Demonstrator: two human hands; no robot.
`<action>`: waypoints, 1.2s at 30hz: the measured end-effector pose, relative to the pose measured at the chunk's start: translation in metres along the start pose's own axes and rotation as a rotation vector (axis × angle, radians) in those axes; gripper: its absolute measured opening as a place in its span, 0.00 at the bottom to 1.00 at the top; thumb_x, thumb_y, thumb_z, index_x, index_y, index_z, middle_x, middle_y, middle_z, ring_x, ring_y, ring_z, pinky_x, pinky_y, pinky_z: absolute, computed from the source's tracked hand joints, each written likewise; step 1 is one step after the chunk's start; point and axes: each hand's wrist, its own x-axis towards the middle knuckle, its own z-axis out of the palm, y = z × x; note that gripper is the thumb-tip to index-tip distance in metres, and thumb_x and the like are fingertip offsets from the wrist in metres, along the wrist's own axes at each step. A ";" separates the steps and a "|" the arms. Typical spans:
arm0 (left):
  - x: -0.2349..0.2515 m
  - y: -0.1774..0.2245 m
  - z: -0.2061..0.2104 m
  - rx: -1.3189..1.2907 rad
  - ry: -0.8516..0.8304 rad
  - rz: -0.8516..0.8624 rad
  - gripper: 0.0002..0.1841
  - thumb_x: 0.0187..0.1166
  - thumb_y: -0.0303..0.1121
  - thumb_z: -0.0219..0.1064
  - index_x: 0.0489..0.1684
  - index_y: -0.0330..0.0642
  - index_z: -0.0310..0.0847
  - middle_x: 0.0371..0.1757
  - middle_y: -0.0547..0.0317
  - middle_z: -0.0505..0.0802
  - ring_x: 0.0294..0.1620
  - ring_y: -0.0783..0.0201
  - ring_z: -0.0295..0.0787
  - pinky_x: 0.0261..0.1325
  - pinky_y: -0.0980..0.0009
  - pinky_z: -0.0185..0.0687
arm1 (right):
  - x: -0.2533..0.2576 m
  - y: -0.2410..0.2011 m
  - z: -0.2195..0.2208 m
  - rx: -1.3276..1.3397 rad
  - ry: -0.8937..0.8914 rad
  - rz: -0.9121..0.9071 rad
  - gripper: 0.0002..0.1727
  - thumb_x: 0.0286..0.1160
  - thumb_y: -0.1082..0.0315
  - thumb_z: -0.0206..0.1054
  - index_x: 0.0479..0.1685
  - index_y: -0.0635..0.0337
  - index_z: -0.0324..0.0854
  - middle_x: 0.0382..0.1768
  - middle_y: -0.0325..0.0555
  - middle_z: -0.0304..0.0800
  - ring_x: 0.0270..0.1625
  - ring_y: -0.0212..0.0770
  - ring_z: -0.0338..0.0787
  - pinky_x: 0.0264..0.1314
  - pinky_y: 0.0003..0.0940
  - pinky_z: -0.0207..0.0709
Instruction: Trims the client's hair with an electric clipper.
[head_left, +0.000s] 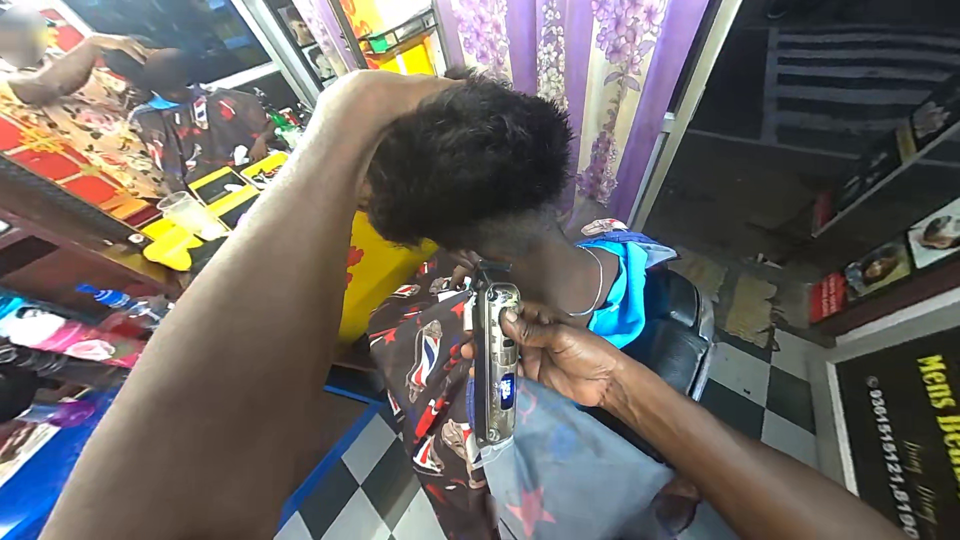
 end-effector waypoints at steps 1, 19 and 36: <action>0.001 0.000 0.000 -0.014 -0.028 0.019 0.32 0.86 0.64 0.47 0.64 0.49 0.84 0.61 0.48 0.89 0.62 0.53 0.86 0.63 0.43 0.76 | 0.000 -0.001 -0.001 0.013 0.004 -0.005 0.13 0.91 0.67 0.53 0.63 0.58 0.78 0.55 0.54 0.90 0.55 0.46 0.93 0.61 0.39 0.86; -0.004 -0.002 0.001 -0.113 -0.012 0.014 0.30 0.87 0.62 0.49 0.63 0.47 0.84 0.58 0.47 0.90 0.59 0.53 0.87 0.62 0.44 0.78 | 0.000 -0.016 -0.004 -0.057 0.017 -0.168 0.12 0.88 0.70 0.56 0.63 0.57 0.77 0.52 0.53 0.92 0.53 0.45 0.94 0.60 0.39 0.87; 0.024 -0.012 0.001 -0.133 -0.084 0.010 0.30 0.86 0.63 0.49 0.60 0.48 0.84 0.53 0.52 0.90 0.53 0.59 0.87 0.56 0.51 0.81 | -0.021 -0.030 -0.002 -0.399 -0.020 -0.158 0.14 0.83 0.68 0.62 0.64 0.56 0.78 0.50 0.46 0.91 0.51 0.37 0.92 0.58 0.33 0.86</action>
